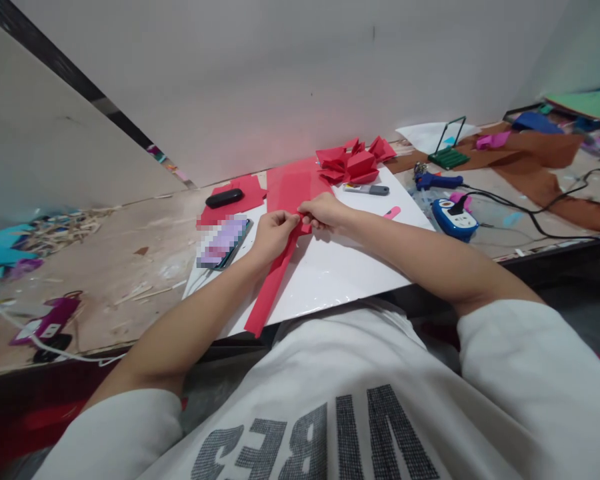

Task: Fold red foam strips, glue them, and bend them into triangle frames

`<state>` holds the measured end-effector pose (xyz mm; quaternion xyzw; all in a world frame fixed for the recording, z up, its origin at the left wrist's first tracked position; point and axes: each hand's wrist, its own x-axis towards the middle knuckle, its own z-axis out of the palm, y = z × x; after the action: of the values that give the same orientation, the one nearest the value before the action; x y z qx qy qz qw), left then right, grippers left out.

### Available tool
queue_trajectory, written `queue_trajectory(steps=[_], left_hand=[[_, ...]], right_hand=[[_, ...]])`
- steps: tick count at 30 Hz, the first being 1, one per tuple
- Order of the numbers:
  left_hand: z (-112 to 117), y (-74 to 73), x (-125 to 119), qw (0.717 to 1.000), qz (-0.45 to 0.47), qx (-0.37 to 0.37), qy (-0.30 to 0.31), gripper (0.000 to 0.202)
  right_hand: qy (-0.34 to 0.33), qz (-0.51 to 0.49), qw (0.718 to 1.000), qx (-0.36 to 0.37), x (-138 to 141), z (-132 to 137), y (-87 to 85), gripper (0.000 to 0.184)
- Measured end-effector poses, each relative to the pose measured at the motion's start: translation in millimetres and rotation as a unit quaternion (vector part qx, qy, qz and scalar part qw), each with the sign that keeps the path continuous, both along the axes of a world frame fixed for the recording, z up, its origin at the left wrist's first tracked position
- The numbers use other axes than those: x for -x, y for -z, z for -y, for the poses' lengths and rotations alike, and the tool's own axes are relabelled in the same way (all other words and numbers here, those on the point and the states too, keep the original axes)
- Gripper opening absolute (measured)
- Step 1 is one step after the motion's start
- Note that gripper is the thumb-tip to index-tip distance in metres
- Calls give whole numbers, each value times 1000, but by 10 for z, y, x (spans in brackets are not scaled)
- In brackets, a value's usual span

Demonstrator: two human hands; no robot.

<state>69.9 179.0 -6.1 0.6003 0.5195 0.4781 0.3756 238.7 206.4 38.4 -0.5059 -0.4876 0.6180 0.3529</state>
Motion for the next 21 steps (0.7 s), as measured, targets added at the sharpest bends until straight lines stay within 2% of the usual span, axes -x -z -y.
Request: queue_trajectory(steps=[11,21], left_hand=[[-21,-42,0,999,-35,0,-9,33],[-47,21,42,999,-39,1,8,33]], right_hand=[[-11,3,1000,1,-16,9,-23,46],[-35,-1,999,3,-55,-131,173,44]])
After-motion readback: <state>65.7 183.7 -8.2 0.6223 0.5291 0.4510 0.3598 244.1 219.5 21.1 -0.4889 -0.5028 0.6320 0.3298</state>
